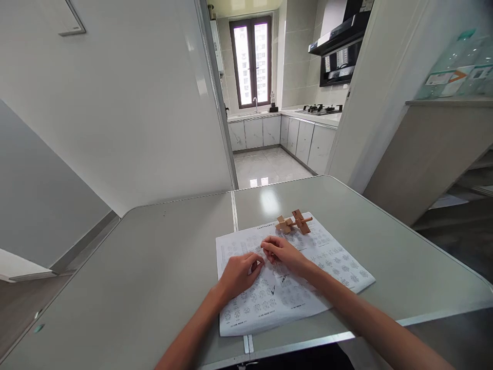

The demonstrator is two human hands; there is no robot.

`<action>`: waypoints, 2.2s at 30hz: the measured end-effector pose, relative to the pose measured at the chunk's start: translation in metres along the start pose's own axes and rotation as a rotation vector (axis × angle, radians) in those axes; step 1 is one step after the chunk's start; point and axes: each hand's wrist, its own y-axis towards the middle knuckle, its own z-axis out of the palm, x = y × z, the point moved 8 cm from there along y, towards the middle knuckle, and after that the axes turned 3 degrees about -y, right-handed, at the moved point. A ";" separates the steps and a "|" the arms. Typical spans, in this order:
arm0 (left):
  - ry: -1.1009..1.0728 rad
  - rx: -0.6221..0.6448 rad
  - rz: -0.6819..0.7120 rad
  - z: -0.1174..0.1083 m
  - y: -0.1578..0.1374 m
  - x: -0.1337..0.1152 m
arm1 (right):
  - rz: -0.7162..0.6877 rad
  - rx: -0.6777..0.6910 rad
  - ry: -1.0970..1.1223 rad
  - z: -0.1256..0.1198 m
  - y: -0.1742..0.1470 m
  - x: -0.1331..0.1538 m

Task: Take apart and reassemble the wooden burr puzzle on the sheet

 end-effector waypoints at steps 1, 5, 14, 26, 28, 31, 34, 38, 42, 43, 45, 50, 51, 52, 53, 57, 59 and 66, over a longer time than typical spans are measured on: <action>0.002 0.001 -0.001 0.000 0.000 0.000 | 0.000 0.001 -0.002 0.000 0.000 0.000; 0.004 0.005 -0.001 0.000 0.001 0.000 | -0.006 0.000 -0.005 0.000 0.001 -0.002; 0.008 0.007 0.001 0.000 0.000 -0.001 | -0.006 0.005 -0.018 0.000 0.001 -0.001; 0.013 0.015 0.003 0.001 0.000 -0.001 | -0.004 0.004 -0.030 0.000 -0.001 0.001; 0.013 0.016 0.003 0.001 0.000 -0.001 | -0.004 0.003 -0.035 0.000 -0.001 0.001; 0.009 0.017 0.001 0.001 0.001 -0.001 | -0.007 0.003 -0.040 0.000 -0.001 0.001; 0.007 0.018 -0.001 0.000 0.001 -0.001 | -0.011 0.004 -0.036 0.000 -0.001 0.000; 0.008 0.015 -0.003 0.000 0.001 -0.001 | -0.008 0.001 -0.032 0.000 -0.001 0.000; 0.001 0.019 0.000 0.001 0.001 -0.001 | -0.009 -0.003 -0.034 -0.001 0.000 0.000; 0.001 0.017 -0.001 0.001 0.001 -0.001 | -0.008 -0.004 -0.035 -0.001 0.000 0.000; 0.003 0.013 -0.005 0.000 0.001 0.000 | -0.006 -0.004 -0.038 -0.001 0.000 0.000; 0.009 0.017 -0.006 0.001 0.000 0.001 | 0.005 -0.008 -0.051 0.000 0.000 0.000; 0.010 0.018 -0.006 0.001 0.000 0.001 | 0.006 -0.009 -0.051 0.000 0.000 0.000; 0.011 0.018 -0.007 0.001 0.000 0.001 | 0.006 -0.009 -0.051 -0.001 0.000 -0.001; 0.014 0.017 -0.007 0.001 0.000 0.001 | 0.004 -0.010 -0.049 -0.001 0.000 -0.001; 0.019 0.021 -0.007 0.001 0.000 0.001 | -0.010 -0.006 -0.041 -0.003 0.001 -0.004; 0.019 0.022 -0.008 0.001 0.000 0.001 | -0.015 -0.005 -0.036 -0.003 0.001 -0.004; 0.016 0.025 -0.014 0.002 0.000 0.003 | -0.007 -0.017 -0.048 -0.003 0.001 -0.004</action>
